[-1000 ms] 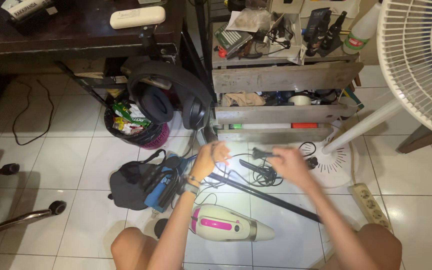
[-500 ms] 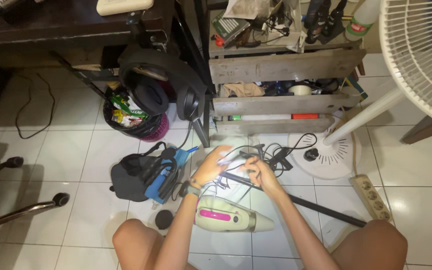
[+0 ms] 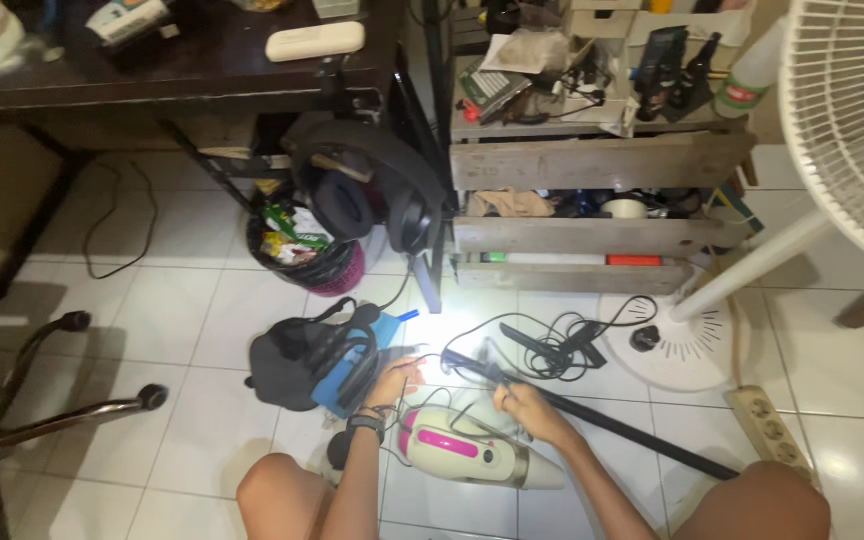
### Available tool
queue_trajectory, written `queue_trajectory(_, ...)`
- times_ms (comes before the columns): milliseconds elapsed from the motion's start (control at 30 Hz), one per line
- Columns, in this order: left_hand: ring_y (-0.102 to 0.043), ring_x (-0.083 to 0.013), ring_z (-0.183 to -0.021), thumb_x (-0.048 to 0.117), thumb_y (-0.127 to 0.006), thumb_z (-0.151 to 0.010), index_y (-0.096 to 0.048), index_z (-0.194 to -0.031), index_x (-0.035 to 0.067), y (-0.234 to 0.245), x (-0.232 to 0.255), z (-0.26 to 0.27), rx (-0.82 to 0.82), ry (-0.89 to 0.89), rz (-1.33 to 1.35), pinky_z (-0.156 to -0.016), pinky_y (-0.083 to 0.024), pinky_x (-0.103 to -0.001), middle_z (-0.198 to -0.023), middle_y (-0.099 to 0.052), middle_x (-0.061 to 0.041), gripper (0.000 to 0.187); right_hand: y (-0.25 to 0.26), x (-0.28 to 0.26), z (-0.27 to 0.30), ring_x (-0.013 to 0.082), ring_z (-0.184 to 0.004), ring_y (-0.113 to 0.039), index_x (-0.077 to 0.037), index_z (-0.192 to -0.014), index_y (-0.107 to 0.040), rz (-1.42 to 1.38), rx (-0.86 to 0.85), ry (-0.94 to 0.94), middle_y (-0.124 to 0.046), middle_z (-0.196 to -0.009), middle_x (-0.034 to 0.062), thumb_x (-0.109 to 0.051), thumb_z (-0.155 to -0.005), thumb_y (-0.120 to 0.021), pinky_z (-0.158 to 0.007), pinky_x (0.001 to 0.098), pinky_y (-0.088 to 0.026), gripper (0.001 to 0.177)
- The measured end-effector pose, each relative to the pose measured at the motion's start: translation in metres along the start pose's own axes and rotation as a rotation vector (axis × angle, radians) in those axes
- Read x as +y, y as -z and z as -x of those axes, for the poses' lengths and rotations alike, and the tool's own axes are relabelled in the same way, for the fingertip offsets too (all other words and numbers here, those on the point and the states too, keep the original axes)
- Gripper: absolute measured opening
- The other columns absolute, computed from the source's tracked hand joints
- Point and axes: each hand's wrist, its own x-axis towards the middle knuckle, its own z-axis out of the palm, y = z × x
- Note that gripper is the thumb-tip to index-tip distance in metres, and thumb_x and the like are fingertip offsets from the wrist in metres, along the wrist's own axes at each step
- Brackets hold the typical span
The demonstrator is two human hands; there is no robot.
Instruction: The person takes a handheld vacuum and several black tubes out of a plastic bag, then sorts through cords and electronic items near a small shelf.
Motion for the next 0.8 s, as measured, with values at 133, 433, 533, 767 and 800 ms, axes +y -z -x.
queue_trajectory(133,-0.071,-0.0151,-0.095,0.025,-0.057,-0.098,-0.067,-0.119,0.005,-0.012,0.028,0.037,-0.106,-0.208,0.066,-0.083,-0.055,-0.027,-0.107,-0.076,-0.005,0.031,-0.041,0.019,-0.021,0.0343,-0.086,-0.071,-0.003,-0.103,-0.065,0.354,-0.005,0.107,-0.07,-0.09,0.0177,-0.019,-0.096,-0.054,-0.08,0.045,-0.054,0.021)
queue_trajectory(433,-0.071,-0.0152,-0.097,0.009,-0.061,-0.094,-0.071,-0.117,-0.001,-0.01,0.032,0.095,-0.348,-0.18,0.047,-0.084,-0.054,-0.026,-0.113,-0.067,-0.005,0.027,-0.124,0.011,-0.116,0.0169,-0.075,-0.061,0.0,-0.135,-0.058,-0.189,0.243,0.104,-0.066,-0.097,0.0059,-0.022,-0.095,-0.064,-0.069,0.0354,-0.053,0.046)
queue_trajectory(533,-0.068,-0.0169,-0.099,0.007,-0.067,-0.099,-0.071,-0.113,-0.014,-0.013,0.019,0.086,-0.126,-0.397,0.088,-0.087,-0.063,-0.034,-0.114,-0.064,-0.011,0.025,-0.123,-0.002,-0.123,0.0167,-0.073,-0.05,-0.007,-0.149,-0.056,-0.289,0.263,0.088,-0.055,-0.086,0.0069,-0.029,-0.103,-0.054,-0.064,0.0323,-0.044,0.051)
queue_trajectory(767,-0.061,-0.008,-0.105,0.01,-0.076,-0.081,-0.036,-0.152,0.019,-0.05,0.047,0.082,0.258,-0.337,0.223,-0.074,-0.057,-0.031,-0.128,-0.055,0.0,0.082,-0.12,-0.045,-0.089,0.0179,-0.128,-0.049,-0.023,-0.159,-0.023,-0.385,0.058,0.158,-0.046,-0.15,0.0034,-0.051,-0.097,-0.028,-0.089,0.0371,-0.056,0.068)
queue_trajectory(800,-0.065,-0.0079,-0.105,0.015,-0.074,-0.083,-0.042,-0.149,0.015,-0.051,0.05,0.081,0.129,-0.338,0.246,-0.077,-0.057,-0.028,-0.128,-0.061,-0.001,0.073,-0.12,-0.05,-0.088,0.0179,-0.128,-0.049,-0.023,-0.159,-0.023,-0.383,0.056,0.161,-0.046,-0.15,0.0034,-0.051,-0.097,-0.028,-0.089,0.0371,-0.056,0.068)
